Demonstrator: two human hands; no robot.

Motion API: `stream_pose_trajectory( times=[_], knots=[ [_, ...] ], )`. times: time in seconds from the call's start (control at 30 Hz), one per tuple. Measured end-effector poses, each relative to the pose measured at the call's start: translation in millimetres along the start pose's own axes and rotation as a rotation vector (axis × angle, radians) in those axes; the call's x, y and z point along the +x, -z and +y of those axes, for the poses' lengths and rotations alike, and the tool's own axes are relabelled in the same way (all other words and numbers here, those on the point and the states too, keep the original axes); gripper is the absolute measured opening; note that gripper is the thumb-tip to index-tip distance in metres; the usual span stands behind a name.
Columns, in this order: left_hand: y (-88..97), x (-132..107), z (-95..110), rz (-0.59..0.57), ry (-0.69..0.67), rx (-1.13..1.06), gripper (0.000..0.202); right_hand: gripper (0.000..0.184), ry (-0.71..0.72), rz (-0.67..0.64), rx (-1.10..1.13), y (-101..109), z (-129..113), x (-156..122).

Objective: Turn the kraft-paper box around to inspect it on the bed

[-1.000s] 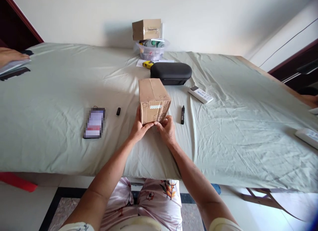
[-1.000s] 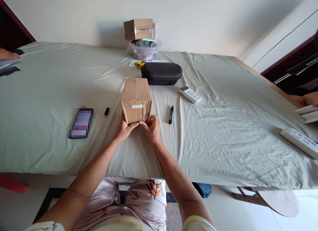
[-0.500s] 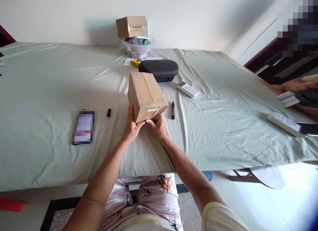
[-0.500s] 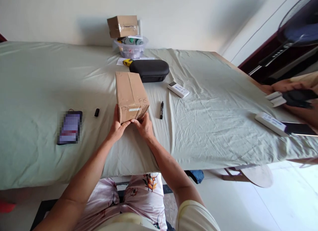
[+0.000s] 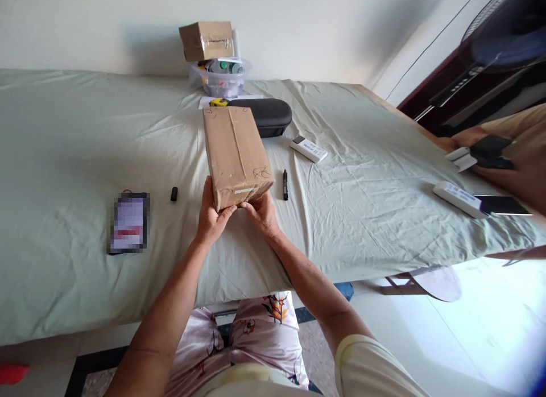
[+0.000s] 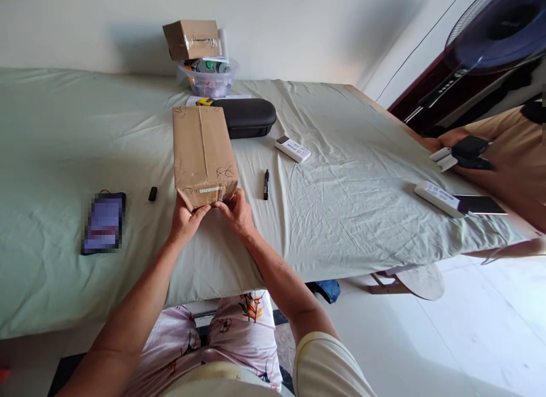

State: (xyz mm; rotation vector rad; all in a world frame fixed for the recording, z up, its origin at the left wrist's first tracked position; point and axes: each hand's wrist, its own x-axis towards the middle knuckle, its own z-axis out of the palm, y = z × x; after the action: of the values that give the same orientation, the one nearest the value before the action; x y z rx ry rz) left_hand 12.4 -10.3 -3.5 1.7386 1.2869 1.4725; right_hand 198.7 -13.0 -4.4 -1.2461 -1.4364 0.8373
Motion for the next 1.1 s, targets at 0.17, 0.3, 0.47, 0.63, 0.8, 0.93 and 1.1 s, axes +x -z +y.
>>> stream_pose_trajectory(
  times=[0.17,0.3,0.47,0.63,0.8,0.93,1.1],
  knots=[
    [1.7,0.2,-15.2,0.008,0.079,0.156,0.078,0.038,0.070,-0.012,-0.391,8.4,-4.4,3.0],
    [2.3,-0.6,-11.6,-0.029,0.115,0.213,0.076,0.041,0.067,-0.037,-0.454,7.7,-0.7,3.9],
    [0.8,-1.8,-1.2,-0.027,0.158,0.227,0.075,0.050,0.094,-0.007,-0.527,2.3,9.6,5.3],
    [1.5,-1.4,-2.1,0.035,0.184,0.137,0.073,0.023,0.150,-0.050,-0.504,4.6,10.6,5.2],
    [2.5,-0.3,0.2,0.053,0.148,0.079,0.077,0.026,0.150,-0.082,-0.438,6.6,6.1,3.2],
    [2.6,-0.1,1.6,0.122,0.092,0.080,0.077,0.055,0.116,-0.037,-0.247,6.8,4.3,1.6],
    [5.9,1.0,2.5,0.212,-0.021,0.067,0.055,0.085,0.132,-0.006,-0.038,10.7,2.3,1.1]
  ],
)
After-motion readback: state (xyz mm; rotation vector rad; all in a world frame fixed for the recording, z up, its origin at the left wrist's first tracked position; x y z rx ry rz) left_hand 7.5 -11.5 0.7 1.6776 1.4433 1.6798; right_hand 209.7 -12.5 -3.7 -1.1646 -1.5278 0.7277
